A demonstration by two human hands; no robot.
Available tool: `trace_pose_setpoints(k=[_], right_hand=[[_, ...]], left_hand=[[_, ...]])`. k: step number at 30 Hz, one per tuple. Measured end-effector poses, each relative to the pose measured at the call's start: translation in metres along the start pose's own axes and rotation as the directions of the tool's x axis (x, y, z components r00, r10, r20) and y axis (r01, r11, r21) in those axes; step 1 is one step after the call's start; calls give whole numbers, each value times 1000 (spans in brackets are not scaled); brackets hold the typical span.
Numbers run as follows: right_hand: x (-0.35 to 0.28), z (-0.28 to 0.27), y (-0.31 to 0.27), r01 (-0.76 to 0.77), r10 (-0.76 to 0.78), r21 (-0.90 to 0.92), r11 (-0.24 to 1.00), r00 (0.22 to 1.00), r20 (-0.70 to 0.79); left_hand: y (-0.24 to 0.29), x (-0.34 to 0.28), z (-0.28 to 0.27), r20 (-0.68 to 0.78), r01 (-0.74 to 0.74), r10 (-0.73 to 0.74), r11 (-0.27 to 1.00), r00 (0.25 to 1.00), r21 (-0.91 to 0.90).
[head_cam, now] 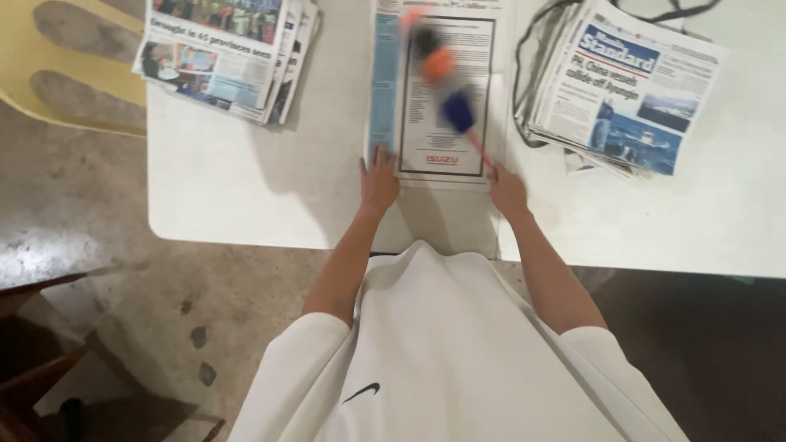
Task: Using a duster to clean and sort stacks of newspapers on a table.
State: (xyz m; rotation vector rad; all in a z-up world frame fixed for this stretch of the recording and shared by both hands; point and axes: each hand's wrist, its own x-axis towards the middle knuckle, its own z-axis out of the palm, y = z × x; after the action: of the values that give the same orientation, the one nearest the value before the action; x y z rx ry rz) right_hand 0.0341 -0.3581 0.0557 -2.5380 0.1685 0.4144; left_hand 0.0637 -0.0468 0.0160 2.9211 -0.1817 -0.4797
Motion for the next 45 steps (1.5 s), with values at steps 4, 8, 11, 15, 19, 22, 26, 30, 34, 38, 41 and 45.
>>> trace_pose_setpoints(k=[4,8,11,15,19,22,26,30,34,38,41,45], right_hand=[[-14,13,37,-47,50,135,990,999,-15],[-41,11,60,-125,154,282,951,985,-80],[-45,30,108,-200,246,337,920,964,-98],[-51,31,141,-295,336,374,879,941,-45],[-44,43,153,-319,362,411,854,932,-29],[-38,49,159,-310,367,447,839,929,-45],[-42,44,155,-318,367,467,825,930,-17],[-49,42,142,-308,341,487,818,940,21],[-55,34,127,-327,367,523,787,930,28],[-61,28,112,-297,346,558,775,938,18],[-70,18,95,-216,314,577,787,947,-74],[-65,27,83,-53,316,602,796,886,-339]], left_hand=[[41,17,28,-21,-151,150,973,989,-174],[87,7,32,35,-173,180,976,983,-135],[93,9,41,29,-143,146,987,989,-66],[94,10,53,-32,-111,108,986,994,-121],[91,10,64,-58,-130,126,988,990,-80],[91,12,63,-65,-131,128,990,990,-43],[92,12,68,-110,-138,132,989,985,-45],[89,17,79,-225,-105,97,994,970,-25],[89,19,82,-277,-91,84,996,957,-15],[82,22,66,-319,-84,79,996,945,-3],[69,35,76,-292,-72,28,987,956,-142],[57,36,32,-185,32,-261,654,948,-756]])
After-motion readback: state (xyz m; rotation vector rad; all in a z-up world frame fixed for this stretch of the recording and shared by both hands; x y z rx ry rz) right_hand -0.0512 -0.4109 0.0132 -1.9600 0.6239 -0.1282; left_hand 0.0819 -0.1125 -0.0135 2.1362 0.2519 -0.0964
